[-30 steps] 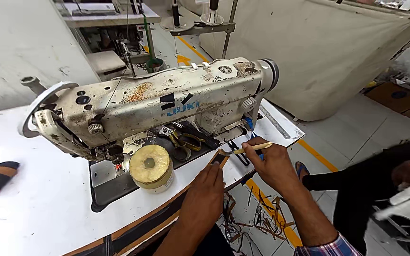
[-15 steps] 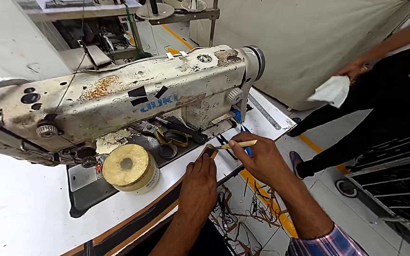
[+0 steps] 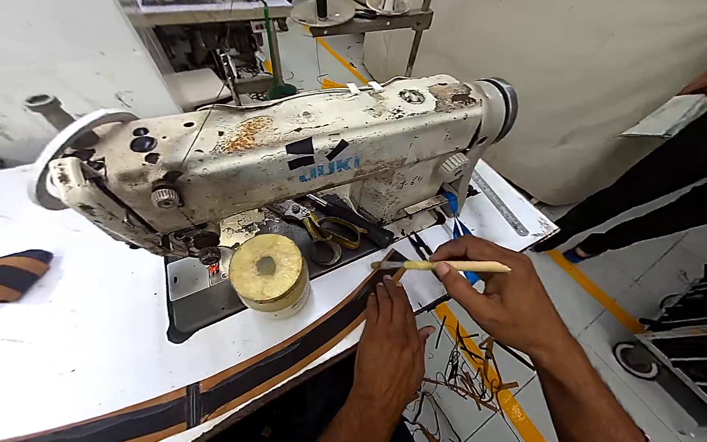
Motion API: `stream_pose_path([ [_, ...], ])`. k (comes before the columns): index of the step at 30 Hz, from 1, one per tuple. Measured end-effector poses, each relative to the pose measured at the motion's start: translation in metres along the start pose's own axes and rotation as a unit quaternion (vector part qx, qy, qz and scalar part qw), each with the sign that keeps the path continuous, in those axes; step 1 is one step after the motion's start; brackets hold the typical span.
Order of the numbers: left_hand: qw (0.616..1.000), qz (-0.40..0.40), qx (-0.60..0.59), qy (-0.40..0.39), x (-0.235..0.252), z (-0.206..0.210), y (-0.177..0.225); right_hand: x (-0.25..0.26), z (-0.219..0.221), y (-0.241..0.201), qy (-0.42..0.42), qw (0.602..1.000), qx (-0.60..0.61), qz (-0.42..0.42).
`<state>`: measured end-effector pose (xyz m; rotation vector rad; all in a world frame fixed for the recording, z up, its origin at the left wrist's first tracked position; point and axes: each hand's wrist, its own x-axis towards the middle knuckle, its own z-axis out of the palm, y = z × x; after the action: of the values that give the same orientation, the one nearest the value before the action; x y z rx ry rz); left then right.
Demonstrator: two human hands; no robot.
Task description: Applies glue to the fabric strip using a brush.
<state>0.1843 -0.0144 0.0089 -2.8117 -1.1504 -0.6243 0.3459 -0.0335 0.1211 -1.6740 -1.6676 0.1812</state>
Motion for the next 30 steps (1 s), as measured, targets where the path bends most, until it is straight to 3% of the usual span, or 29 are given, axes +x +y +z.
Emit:
stream_pose_path([
  [7, 0.999, 0.022, 0.031, -0.006, -0.002, 0.005, -0.003, 0.001, 0.002, 0.013, 0.014, 0.995, -0.099, -0.018],
  [12, 0.998, 0.034, 0.051, 0.003, 0.000, 0.006, -0.004, -0.004, 0.006, 0.002, -0.007, 0.998, -0.039, -0.051],
  [17, 0.998, 0.038, 0.057, 0.004, 0.000, 0.006, -0.006, -0.002, 0.003, 0.014, 0.018, 0.992, -0.118, -0.046],
  [24, 0.997, 0.060, 0.033, 0.045, -0.002, 0.007, -0.009, -0.011, 0.022, -0.009, -0.044, 0.997, 0.028, -0.056],
  [30, 0.996, 0.052, 0.076, 0.011, -0.003, 0.007, -0.009, 0.000, 0.006, 0.017, 0.002, 0.992, -0.113, -0.053],
])
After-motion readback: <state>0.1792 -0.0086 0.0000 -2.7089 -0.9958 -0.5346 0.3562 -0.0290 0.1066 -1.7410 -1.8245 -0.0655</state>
